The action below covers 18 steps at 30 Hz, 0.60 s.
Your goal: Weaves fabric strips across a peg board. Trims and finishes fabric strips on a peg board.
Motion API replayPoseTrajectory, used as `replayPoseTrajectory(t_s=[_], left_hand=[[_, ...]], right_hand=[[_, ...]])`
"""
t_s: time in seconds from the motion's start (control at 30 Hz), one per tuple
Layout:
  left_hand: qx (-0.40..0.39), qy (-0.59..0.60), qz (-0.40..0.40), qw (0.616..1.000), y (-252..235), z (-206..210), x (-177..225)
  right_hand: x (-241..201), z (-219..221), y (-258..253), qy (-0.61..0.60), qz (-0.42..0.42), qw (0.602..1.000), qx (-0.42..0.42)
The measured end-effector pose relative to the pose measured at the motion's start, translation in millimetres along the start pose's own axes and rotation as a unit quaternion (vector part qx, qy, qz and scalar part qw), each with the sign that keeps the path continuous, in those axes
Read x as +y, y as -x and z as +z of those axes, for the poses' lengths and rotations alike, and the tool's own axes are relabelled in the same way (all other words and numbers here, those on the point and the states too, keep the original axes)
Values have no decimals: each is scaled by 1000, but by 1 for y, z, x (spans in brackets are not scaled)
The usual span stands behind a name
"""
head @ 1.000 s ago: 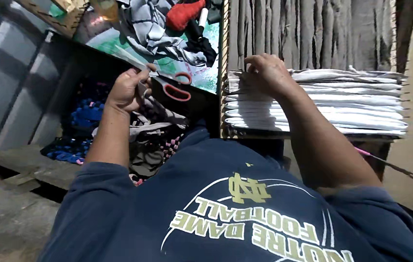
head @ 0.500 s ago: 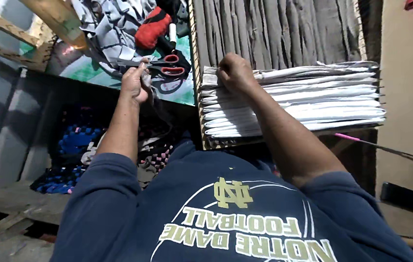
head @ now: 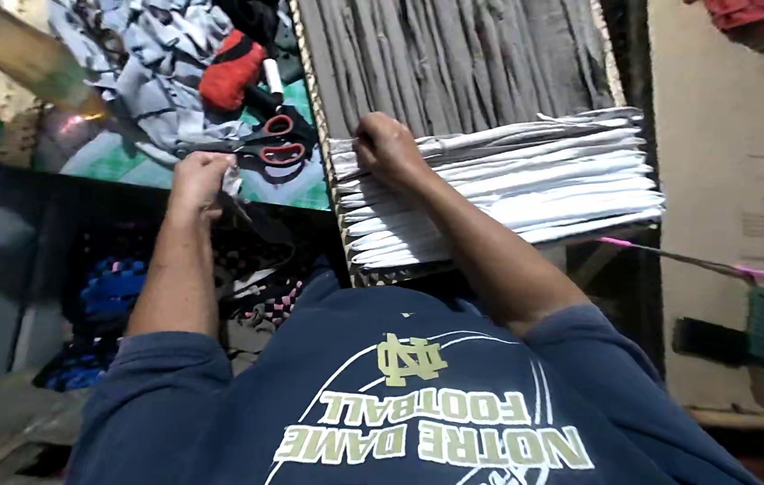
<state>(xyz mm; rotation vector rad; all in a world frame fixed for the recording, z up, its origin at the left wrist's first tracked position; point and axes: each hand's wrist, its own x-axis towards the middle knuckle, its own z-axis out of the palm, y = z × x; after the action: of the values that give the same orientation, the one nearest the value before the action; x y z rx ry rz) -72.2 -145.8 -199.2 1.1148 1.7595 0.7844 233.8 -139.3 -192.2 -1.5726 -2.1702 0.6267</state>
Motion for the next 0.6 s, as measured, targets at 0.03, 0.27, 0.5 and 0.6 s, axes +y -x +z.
replayPoseTrajectory(t_s=[0.03, 0.27, 0.5, 0.6], left_hand=[[3, 8, 12, 1000, 2, 0, 1], [-46, 152, 159, 974, 33, 21, 11], [-153, 118, 176, 965, 52, 64, 22], [-154, 113, 178, 965, 46, 79, 26]], right_hand=[[1, 0, 0, -2, -1, 1000, 1], [-1, -2, 4, -23, 14, 999, 20], [0, -3, 8, -49, -7, 998, 49], [-2, -5, 10, -64, -14, 996, 53]])
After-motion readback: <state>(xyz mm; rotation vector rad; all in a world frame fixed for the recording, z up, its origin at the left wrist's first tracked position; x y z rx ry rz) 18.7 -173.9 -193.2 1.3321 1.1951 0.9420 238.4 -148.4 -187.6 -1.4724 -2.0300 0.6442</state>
